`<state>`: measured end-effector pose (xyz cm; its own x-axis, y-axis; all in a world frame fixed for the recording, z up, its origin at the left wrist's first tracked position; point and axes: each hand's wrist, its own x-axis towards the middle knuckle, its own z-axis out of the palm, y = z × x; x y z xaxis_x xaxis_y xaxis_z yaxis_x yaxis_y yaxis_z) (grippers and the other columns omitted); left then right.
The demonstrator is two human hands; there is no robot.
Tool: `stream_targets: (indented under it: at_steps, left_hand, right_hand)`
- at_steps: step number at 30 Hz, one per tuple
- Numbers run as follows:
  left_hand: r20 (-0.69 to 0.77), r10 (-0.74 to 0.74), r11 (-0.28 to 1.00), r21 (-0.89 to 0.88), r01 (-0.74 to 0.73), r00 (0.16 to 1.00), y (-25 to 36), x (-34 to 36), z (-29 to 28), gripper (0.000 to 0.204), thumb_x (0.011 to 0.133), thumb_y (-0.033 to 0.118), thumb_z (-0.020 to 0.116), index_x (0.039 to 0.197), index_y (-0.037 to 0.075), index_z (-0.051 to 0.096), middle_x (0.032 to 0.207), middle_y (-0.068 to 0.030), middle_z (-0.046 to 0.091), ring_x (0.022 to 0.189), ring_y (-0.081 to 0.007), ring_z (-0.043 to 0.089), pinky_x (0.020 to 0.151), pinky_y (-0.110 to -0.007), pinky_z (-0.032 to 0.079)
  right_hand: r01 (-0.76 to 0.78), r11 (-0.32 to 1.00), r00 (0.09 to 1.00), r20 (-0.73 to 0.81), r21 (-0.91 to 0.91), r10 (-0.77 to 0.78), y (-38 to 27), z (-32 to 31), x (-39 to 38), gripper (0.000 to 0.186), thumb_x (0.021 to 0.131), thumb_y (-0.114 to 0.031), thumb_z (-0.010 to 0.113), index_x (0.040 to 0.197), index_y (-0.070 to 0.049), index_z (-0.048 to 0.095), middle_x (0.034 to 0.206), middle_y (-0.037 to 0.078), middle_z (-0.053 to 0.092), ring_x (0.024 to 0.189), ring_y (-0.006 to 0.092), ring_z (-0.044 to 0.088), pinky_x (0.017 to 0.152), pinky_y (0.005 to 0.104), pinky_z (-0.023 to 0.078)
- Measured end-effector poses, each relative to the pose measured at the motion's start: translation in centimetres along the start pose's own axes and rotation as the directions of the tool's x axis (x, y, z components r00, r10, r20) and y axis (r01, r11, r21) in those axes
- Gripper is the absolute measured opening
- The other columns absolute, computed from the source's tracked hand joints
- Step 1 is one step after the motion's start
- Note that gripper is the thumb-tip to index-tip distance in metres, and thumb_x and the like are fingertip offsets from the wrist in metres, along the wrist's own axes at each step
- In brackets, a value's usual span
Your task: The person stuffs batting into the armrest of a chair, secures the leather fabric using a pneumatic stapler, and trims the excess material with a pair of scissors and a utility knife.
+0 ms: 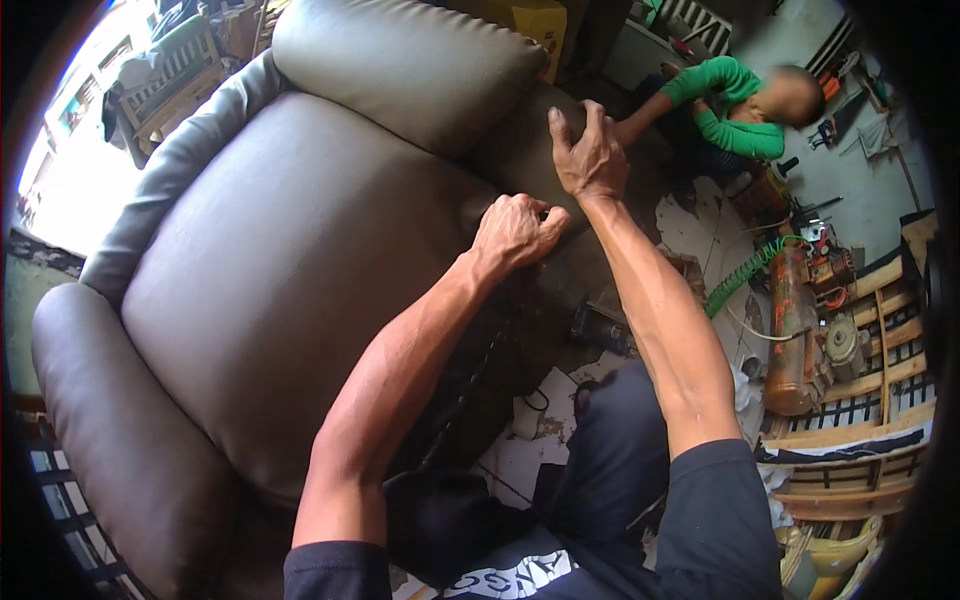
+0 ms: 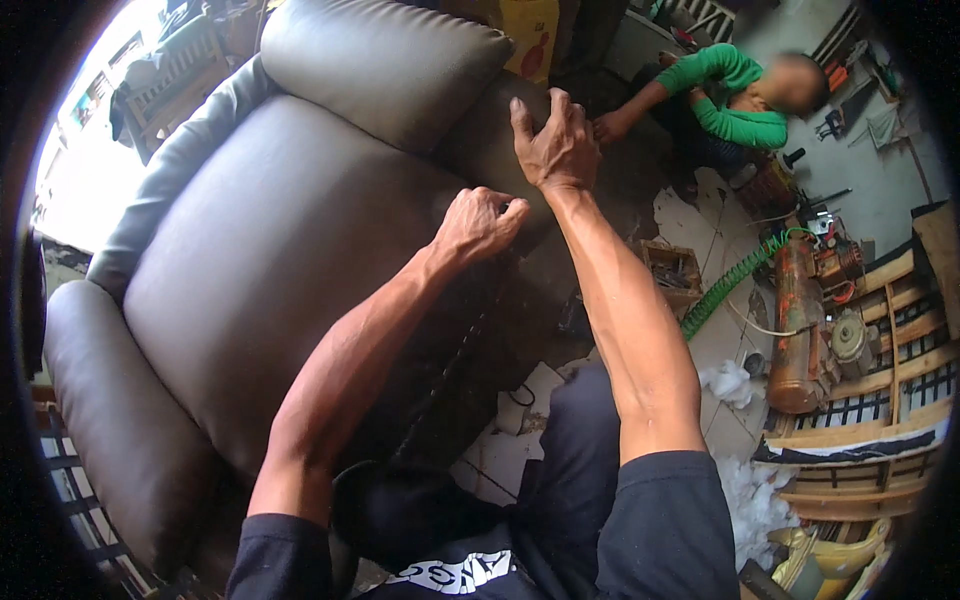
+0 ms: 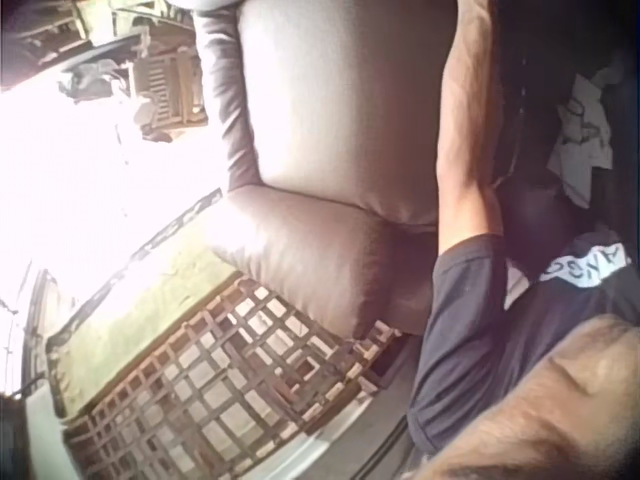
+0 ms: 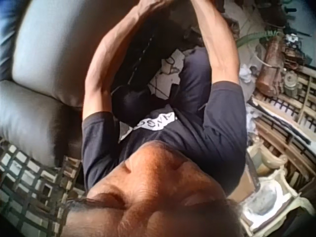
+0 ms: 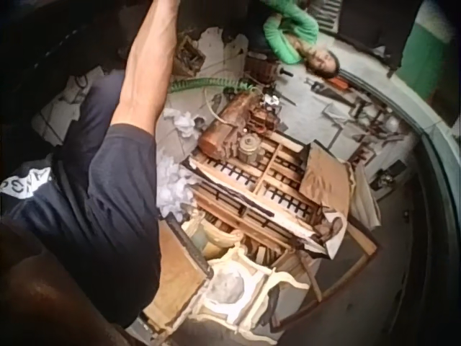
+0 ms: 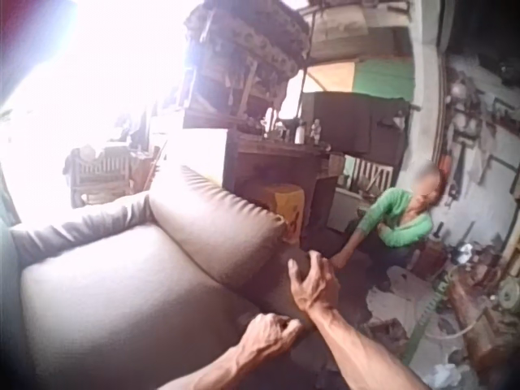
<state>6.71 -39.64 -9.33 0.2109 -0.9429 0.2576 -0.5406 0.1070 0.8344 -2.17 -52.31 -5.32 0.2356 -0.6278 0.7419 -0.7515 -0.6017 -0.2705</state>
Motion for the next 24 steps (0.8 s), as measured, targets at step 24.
stream_targets:
  at_steps: [24]
  left_hand:
    - [-0.083, 0.031, 0.990, -0.137, -0.042, 0.996, -0.7, 0.2, 3.2, 0.020, 0.089, 0.018, 0.055, 0.084, 0.000, 0.063, 0.076, -0.0258, 0.068, 0.071, -0.0454, 0.068, 0.066, -0.053, 0.055]
  right_hand:
    - [0.072, 0.975, 0.992, -0.091, -0.210, -0.093, 1.0, -0.2, -1.1, 0.055, 0.093, -0.052, 0.061, 0.126, -0.009, 0.056, 0.123, 0.025, 0.058, 0.113, 0.0434, 0.057, 0.097, 0.0524, 0.045]
